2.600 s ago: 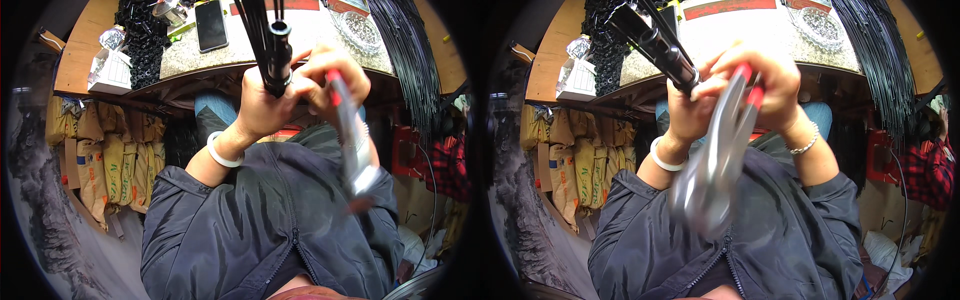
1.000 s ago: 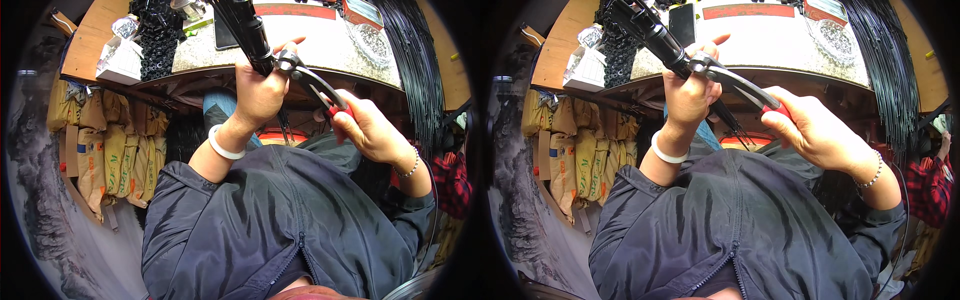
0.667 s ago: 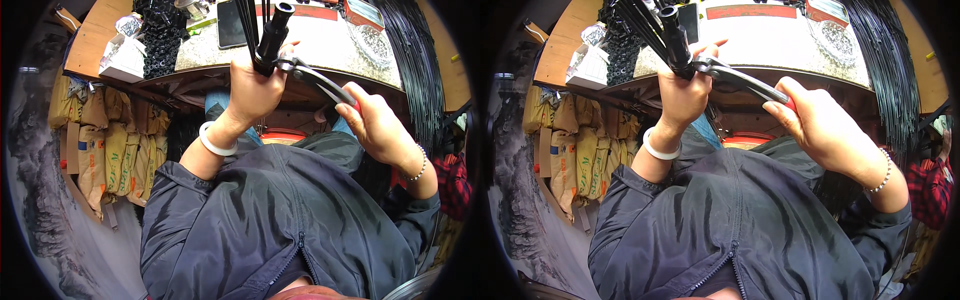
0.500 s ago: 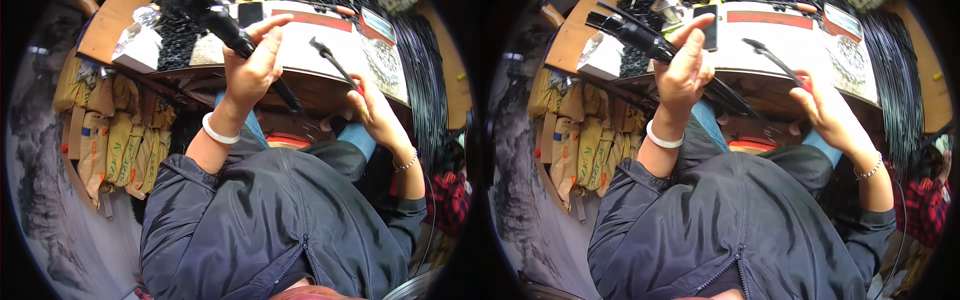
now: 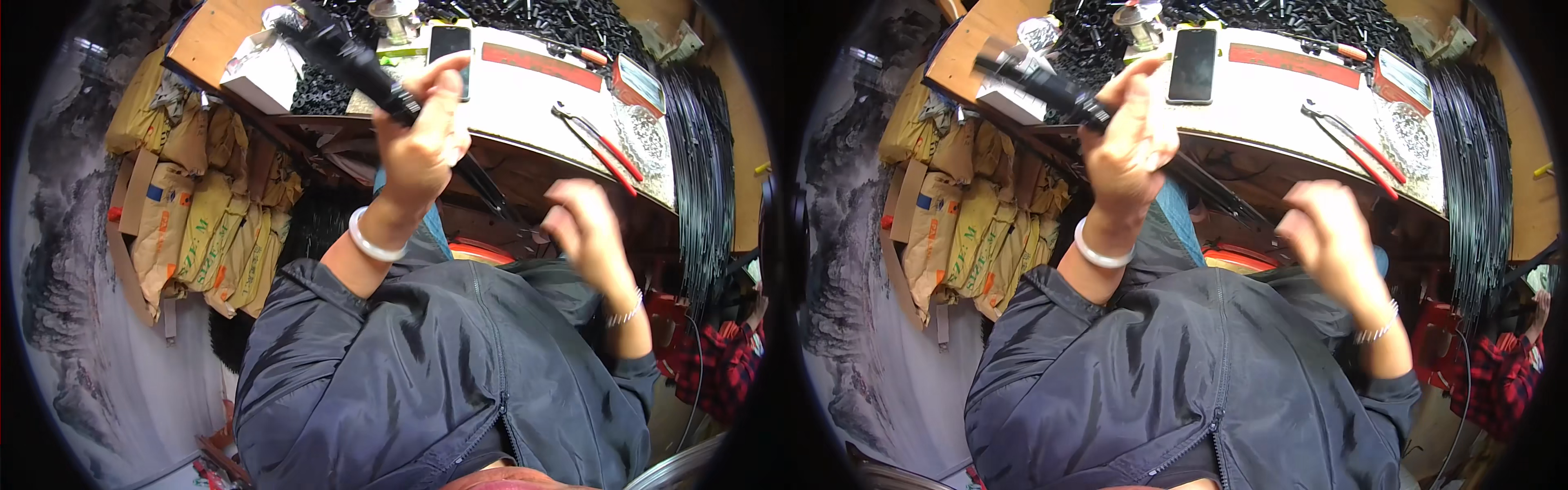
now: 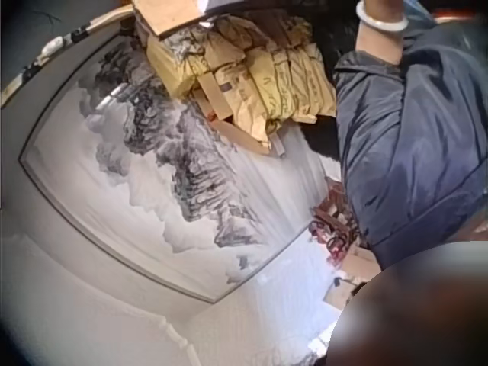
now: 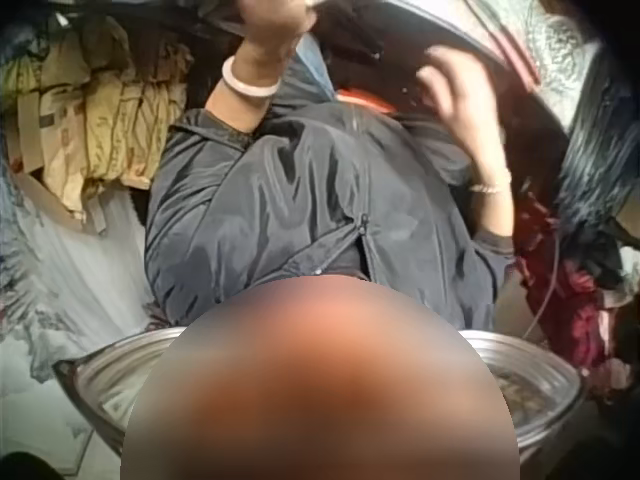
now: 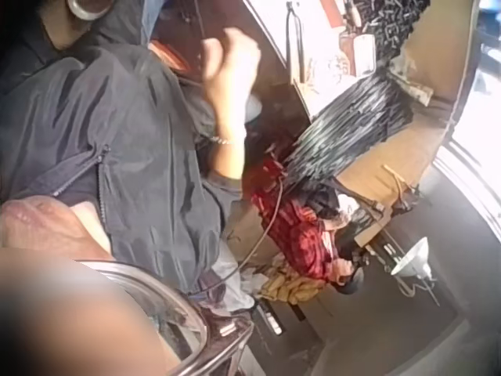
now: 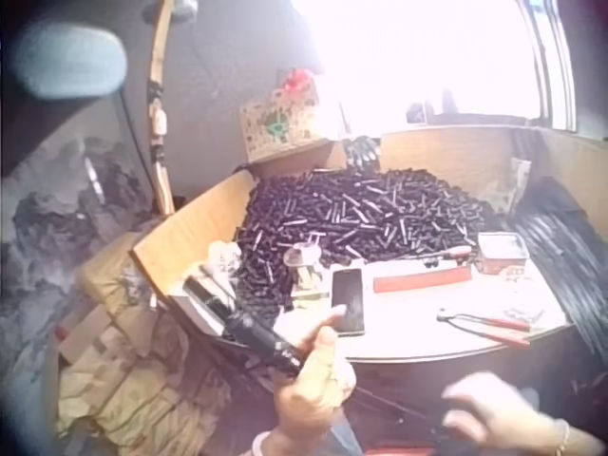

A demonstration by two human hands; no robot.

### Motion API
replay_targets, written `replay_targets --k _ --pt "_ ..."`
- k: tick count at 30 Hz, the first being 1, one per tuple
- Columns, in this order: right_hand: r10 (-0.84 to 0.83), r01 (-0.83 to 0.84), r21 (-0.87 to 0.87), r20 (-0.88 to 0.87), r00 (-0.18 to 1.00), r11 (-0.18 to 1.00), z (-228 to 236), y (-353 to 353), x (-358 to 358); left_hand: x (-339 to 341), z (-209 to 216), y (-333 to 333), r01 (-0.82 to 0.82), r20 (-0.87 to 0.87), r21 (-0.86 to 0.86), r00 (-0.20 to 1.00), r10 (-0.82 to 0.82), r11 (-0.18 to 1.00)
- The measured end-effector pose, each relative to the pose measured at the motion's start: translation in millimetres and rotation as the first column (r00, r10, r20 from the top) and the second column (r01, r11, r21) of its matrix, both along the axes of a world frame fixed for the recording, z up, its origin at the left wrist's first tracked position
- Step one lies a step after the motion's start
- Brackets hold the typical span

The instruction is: Assembling small components onto wire or rod bundles using pliers at a manufacturing workstation.

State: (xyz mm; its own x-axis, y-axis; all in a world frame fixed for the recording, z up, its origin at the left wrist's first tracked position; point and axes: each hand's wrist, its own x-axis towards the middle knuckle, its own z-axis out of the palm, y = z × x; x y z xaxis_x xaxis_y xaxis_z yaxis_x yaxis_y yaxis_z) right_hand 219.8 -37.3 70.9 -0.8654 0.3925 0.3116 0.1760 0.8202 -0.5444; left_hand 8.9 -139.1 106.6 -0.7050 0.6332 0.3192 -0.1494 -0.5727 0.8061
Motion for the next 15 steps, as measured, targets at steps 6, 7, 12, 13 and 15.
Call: replay_targets --k 6,7,12,13,15 --pt "-0.188 -0.31 -0.676 -0.557 0.809 0.669 -12.4 -48.7 16.5 30.0 -14.8 -8.1 0.266 0.645 0.362 0.62 -0.446 0.893" --pt "-0.398 -0.309 -0.683 -0.67 0.627 0.662 -13.8 -50.9 12.5 41.8 -25.9 -4.0 0.305 0.706 0.287 0.573 -0.416 0.908" --pt "-0.284 -0.547 -0.508 -0.85 0.444 0.665 -6.9 -17.5 15.9 84.2 -98.6 -5.9 0.875 0.733 -0.013 0.338 -0.59 0.484" --pt "-0.305 -0.455 -0.574 -0.787 0.536 0.681 -9.7 -13.3 14.1 78.6 -97.9 -12.1 0.966 0.756 -0.111 0.234 -0.612 0.233" --pt "-0.45 -0.229 -0.726 -0.609 0.653 0.649 -37.4 -13.8 1.0 66.5 -74.2 -9.1 0.848 0.435 -0.465 0.469 -0.769 0.255"
